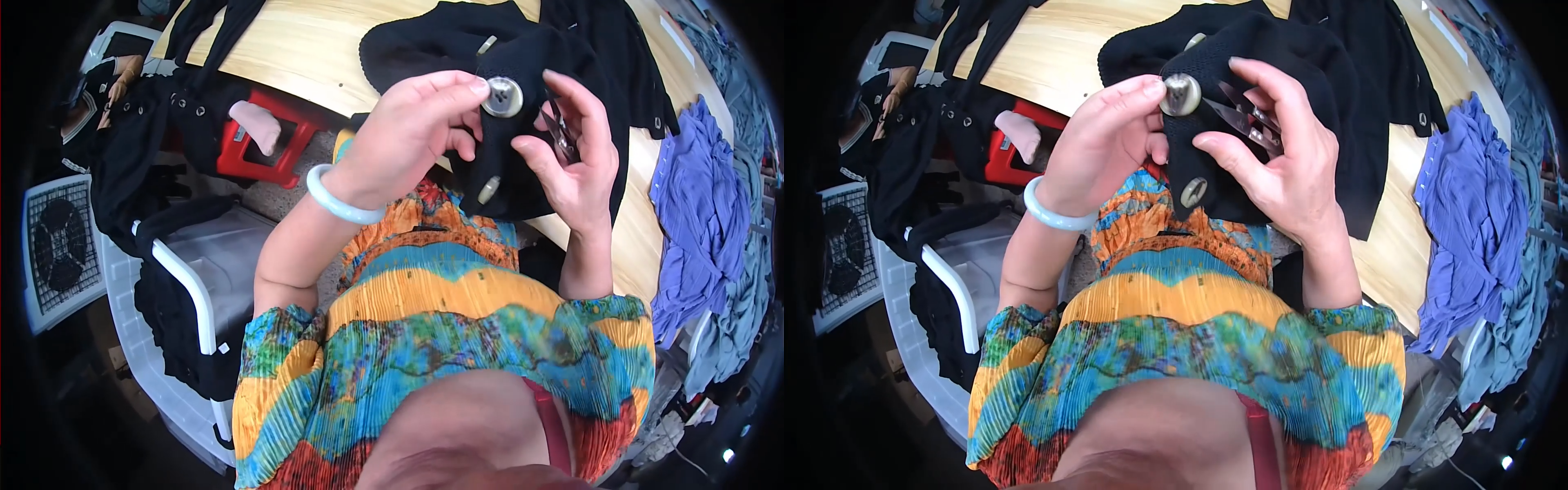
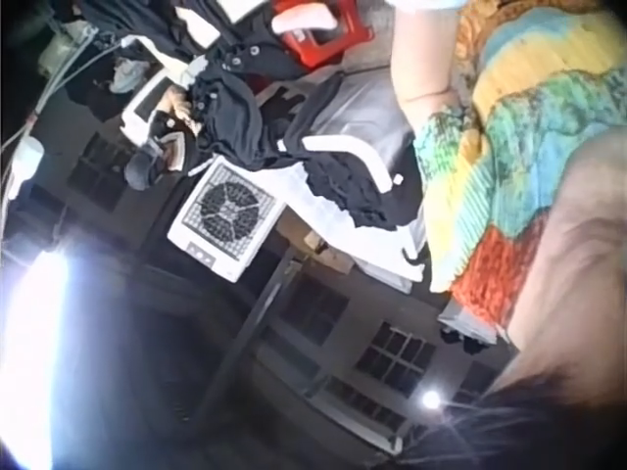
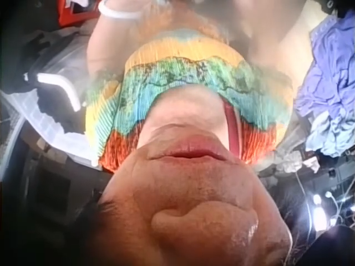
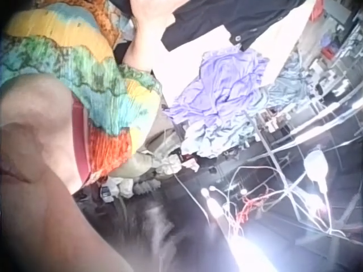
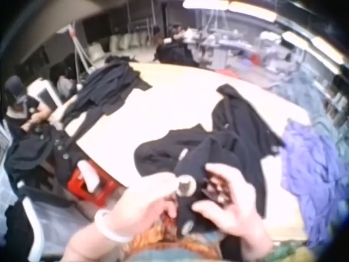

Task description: Trimming excess threads and inspecting metal eyelets on black fabric garments using thread snips.

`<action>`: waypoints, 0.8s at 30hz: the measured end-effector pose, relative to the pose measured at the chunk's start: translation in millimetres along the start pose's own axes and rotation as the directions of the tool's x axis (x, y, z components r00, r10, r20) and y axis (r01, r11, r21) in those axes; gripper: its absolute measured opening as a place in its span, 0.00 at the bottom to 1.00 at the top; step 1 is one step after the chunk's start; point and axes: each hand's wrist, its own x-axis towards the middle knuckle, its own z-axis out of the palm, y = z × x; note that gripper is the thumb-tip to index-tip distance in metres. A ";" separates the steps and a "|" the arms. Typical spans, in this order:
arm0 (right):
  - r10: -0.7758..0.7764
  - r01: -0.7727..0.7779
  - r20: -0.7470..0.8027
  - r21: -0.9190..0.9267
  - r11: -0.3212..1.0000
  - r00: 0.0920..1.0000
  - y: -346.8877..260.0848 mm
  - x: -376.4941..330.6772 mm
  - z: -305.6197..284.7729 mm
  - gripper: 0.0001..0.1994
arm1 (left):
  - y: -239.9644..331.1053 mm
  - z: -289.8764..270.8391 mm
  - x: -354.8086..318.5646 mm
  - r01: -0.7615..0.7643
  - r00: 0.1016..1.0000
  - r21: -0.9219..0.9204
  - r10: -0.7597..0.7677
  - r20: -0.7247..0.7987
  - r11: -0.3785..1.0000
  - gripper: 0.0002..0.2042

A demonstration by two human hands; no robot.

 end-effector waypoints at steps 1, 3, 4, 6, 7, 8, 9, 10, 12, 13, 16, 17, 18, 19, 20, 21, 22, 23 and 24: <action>0.030 -0.030 0.017 0.011 0.999 0.999 -1.6 2.5 0.4 0.26 | 1.7 -3.5 1.9 0.122 0.988 -0.202 -0.100 0.116 0.972 0.09; 0.023 -0.024 0.026 0.028 0.999 0.999 -3.5 5.5 3.6 0.26 | -4.7 -13.0 4.0 0.189 0.964 -0.315 -0.115 0.238 0.930 0.09; 0.013 -0.015 0.048 0.042 0.999 0.999 -3.4 7.5 5.6 0.26 | -6.8 -10.8 3.8 0.205 0.972 -0.359 -0.148 0.182 0.910 0.09; -0.077 0.079 0.052 -0.024 0.997 0.996 -1.0 13.6 9.6 0.20 | -10.4 -12.0 3.9 0.216 0.976 -0.418 -0.189 0.105 0.882 0.09; -0.097 0.100 0.063 -0.051 0.994 0.993 1.4 15.9 10.1 0.18 | -12.0 -13.9 4.5 0.219 0.976 -0.415 -0.192 0.105 0.883 0.09; -0.131 0.133 0.038 -0.076 0.988 0.991 5.1 16.7 11.2 0.16 | -13.2 -16.4 5.1 0.196 0.980 -0.372 -0.164 0.117 0.907 0.08; -0.130 0.132 0.035 -0.073 0.989 0.991 6.3 16.9 10.2 0.16 | -13.3 -18.3 5.7 0.171 0.982 -0.329 -0.136 0.129 0.929 0.08; -0.150 0.153 0.034 -0.105 0.983 0.988 7.6 15.9 9.9 0.15 | -12.8 -20.1 5.7 0.152 0.981 -0.301 -0.106 0.165 0.942 0.09; -0.167 0.169 0.029 -0.132 0.977 0.986 8.2 14.7 10.9 0.14 | -13.6 -18.6 6.2 0.132 0.987 -0.254 -0.104 0.120 0.958 0.09; -0.205 0.206 0.024 -0.144 0.968 0.978 7.5 14.4 12.8 0.14 | -13.7 -19.5 5.3 0.112 0.992 -0.208 -0.098 0.075 0.972 0.09; -0.206 0.205 0.000 -0.099 0.974 0.979 1.8 14.7 15.1 0.10 | -15.4 -20.3 1.8 0.073 0.994 -0.209 -0.055 0.089 0.975 0.08; -0.172 0.171 -0.010 -0.046 0.984 0.985 -1.0 15.6 13.7 0.08 | -14.7 -17.8 0.5 0.050 0.997 -0.207 -0.035 0.074 0.977 0.08; -0.149 0.148 -0.033 -0.028 0.989 0.988 -2.6 16.8 10.4 0.11 | -14.2 -17.2 -1.2 0.041 0.997 -0.222 -0.025 0.075 0.974 0.08; -0.135 0.135 -0.058 -0.003 0.991 0.989 -2.3 17.4 8.7 0.10 | -14.7 -18.4 -3.0 0.041 0.997 -0.216 -0.026 0.070 0.976 0.08; -0.121 0.123 -0.084 0.022 0.992 0.989 -1.4 17.3 7.7 0.09 | -15.6 -19.5 -4.5 0.010 0.998 -0.235 0.003 0.057 0.972 0.09; -0.055 0.067 -0.128 0.095 0.993 0.990 -1.4 16.3 8.0 0.08 | -15.8 -19.8 -5.8 -0.021 0.999 -0.253 0.033 0.043 0.967 0.09; -0.011 0.029 -0.130 0.133 0.991 0.992 -2.4 14.8 6.6 0.07 | -15.5 -19.1 -7.5 -0.046 0.998 -0.261 0.058 0.039 0.964 0.12; 0.032 -0.010 -0.129 0.170 0.985 0.991 -3.9 13.1 5.0 0.06 | -15.4 -18.4 -8.5 -0.045 0.998 -0.256 0.056 0.035 0.966 0.12; 0.050 -0.026 -0.127 0.191 0.981 0.991 -5.4 10.9 5.2 0.06 | -15.5 -17.8 -9.1 -0.060 0.994 -0.283 0.083 0.071 0.957 0.13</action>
